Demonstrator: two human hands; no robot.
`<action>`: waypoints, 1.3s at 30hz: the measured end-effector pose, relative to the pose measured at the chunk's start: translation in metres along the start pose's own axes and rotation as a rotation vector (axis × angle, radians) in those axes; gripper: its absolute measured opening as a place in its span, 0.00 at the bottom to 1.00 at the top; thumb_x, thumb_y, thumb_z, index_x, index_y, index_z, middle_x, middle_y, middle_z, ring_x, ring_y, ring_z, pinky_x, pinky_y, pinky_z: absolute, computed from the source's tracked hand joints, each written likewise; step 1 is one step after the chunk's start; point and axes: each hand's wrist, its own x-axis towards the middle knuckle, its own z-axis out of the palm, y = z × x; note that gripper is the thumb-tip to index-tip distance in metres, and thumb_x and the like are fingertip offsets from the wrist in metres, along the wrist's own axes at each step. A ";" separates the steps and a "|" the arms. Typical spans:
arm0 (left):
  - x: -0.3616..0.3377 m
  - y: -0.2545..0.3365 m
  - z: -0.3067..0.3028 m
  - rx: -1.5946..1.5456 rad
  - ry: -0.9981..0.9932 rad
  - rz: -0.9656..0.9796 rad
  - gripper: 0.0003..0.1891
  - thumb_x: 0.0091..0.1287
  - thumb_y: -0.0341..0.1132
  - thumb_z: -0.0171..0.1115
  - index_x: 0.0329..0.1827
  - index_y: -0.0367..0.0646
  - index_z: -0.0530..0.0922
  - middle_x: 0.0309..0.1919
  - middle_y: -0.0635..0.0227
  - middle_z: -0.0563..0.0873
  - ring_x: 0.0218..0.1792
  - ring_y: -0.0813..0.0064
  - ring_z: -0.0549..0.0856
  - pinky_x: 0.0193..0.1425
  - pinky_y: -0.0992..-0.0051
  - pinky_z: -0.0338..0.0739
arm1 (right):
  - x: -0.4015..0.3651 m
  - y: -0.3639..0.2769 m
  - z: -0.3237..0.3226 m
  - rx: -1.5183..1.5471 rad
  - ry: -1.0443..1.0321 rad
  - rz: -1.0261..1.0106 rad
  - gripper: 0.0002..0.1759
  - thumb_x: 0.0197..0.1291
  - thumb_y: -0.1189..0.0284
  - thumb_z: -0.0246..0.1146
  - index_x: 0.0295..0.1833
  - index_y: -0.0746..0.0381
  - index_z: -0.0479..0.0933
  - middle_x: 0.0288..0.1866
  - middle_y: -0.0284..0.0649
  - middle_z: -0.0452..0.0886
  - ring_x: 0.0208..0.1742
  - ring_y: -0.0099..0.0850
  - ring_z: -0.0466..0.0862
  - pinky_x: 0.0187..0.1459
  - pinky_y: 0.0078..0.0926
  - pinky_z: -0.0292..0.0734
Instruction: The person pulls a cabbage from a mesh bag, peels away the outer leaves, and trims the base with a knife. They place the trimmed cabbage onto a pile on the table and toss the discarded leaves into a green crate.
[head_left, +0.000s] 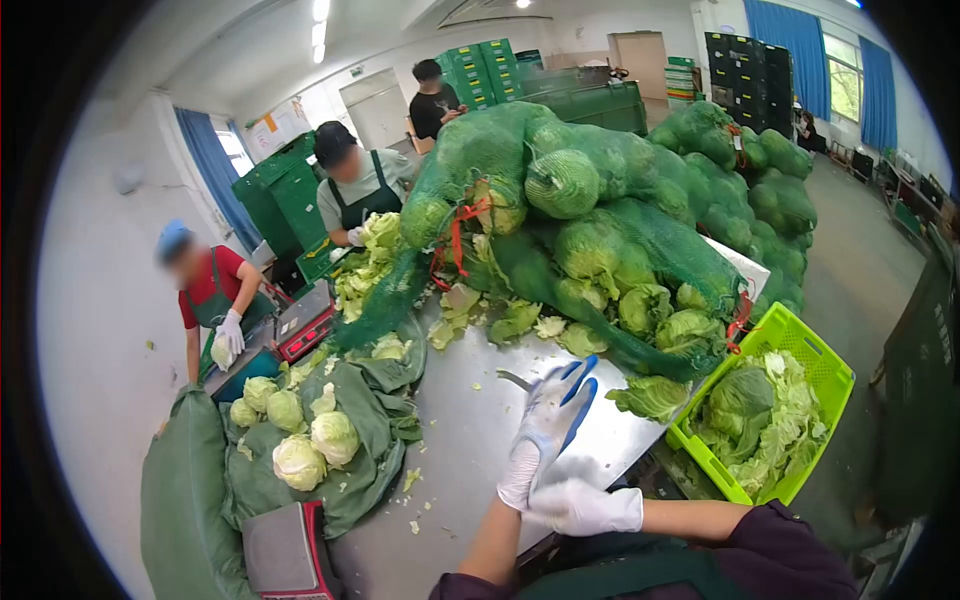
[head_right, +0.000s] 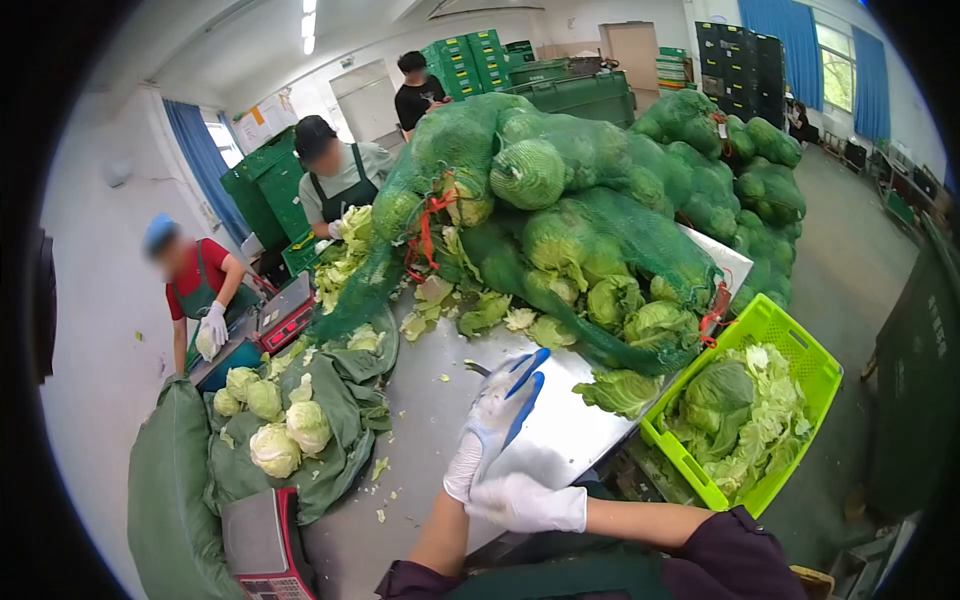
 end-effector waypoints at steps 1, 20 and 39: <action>-0.002 0.010 0.005 0.625 0.114 0.053 0.29 0.65 0.53 0.57 0.68 0.54 0.70 0.67 0.58 0.72 0.70 0.51 0.65 0.73 0.41 0.47 | 0.002 -0.014 -0.011 -0.273 0.138 0.036 0.13 0.65 0.64 0.61 0.32 0.61 0.75 0.28 0.47 0.77 0.34 0.45 0.80 0.37 0.42 0.74; -0.029 -0.053 0.063 0.482 -0.170 0.065 0.26 0.68 0.48 0.52 0.68 0.51 0.71 0.64 0.63 0.75 0.66 0.66 0.70 0.73 0.66 0.58 | -0.021 0.040 -0.028 -0.035 0.056 0.186 0.10 0.61 0.70 0.60 0.32 0.66 0.73 0.26 0.49 0.78 0.25 0.42 0.81 0.32 0.37 0.76; -0.007 -0.080 -0.092 0.940 0.207 0.127 0.21 0.68 0.38 0.56 0.63 0.40 0.74 0.56 0.54 0.80 0.56 0.53 0.77 0.66 0.60 0.67 | 0.079 0.219 -0.057 -0.431 0.216 0.658 0.24 0.60 0.56 0.58 0.30 0.69 0.77 0.22 0.51 0.80 0.24 0.47 0.82 0.32 0.41 0.78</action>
